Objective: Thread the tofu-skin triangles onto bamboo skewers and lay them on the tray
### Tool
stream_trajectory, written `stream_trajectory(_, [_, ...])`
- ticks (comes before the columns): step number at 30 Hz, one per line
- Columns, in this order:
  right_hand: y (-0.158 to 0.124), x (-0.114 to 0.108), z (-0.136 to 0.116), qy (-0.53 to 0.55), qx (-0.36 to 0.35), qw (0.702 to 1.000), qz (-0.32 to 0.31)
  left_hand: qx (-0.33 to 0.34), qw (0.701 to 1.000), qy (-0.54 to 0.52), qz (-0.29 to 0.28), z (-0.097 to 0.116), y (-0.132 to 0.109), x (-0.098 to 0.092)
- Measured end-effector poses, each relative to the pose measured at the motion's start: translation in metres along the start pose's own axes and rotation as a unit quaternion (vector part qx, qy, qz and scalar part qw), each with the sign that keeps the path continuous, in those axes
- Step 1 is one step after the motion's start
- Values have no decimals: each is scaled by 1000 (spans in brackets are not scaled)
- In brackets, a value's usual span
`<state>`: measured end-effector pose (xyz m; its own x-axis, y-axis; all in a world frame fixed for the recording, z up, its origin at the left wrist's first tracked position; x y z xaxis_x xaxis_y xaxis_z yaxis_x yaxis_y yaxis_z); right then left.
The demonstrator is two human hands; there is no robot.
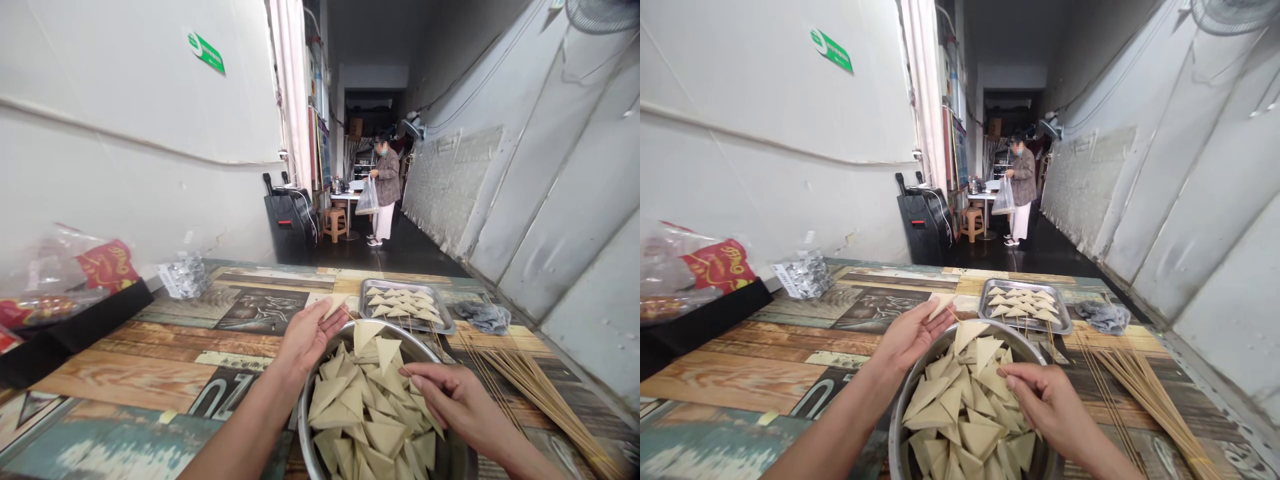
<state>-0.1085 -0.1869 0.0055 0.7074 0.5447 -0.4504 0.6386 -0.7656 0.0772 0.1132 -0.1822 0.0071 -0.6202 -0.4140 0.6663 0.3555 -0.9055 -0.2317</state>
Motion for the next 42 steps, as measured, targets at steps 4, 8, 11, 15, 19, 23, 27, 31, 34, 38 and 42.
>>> stream_trajectory(4, [-1, 0, -1, 5, 6, 1000, 0, 1, 1000, -7, 6, 0, 0, 0])
stream_trajectory(8, [0, 1, -1, 2, 7, 1000, -4, 2, 1000, -8, 13, 0, 1, -1])
stream_trajectory(11, [0, 1, 1, 1, 4, 1000, -7, 3, 1000, -5, 17, 1, 1, -2])
stream_trajectory(15, [1, 1, 4, 2, 4, 1000, -6, -1, 1000, -6, 18, 1, 1, -1])
stream_trajectory(19, [0, 1, 4, -1, 2, 1000, -2, 0, 1000, -6, 16, 0, 0, -1])
stream_trajectory(23, [1, 2, 0, -10, -6, 1000, 6, 3, 1000, -2, 10, -1, 0, 0])
stream_trajectory(27, [1, 1, -5, -45, -19, 999, 25, 7, 1000, 10, 2, -4, 0, 2])
stream_trajectory(31, [1, -1, -11, -77, -41, 995, 52, 19, 1000, 18, -9, -7, -1, 3])
stream_trajectory(34, [0, -1, -13, -89, -47, 994, 52, 26, 999, 18, -12, -8, -1, 3])
stream_trajectory(38, [-2, 1, -15, -103, -53, 992, 46, 24, 1000, 16, -3, -6, 0, 2])
stream_trajectory(42, [-2, 2, -14, -111, -57, 991, 50, 28, 999, 16, 2, -3, 0, 1])
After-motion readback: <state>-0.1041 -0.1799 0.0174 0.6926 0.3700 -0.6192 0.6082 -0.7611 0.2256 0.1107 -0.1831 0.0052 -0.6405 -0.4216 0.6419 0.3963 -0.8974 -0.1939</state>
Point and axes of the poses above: each hand's wrist, its own y-axis towards the middle knuckle, its own x-axis out of the palm, z = x × y, the point moved 6 cm from there along y, towards the middle knuckle
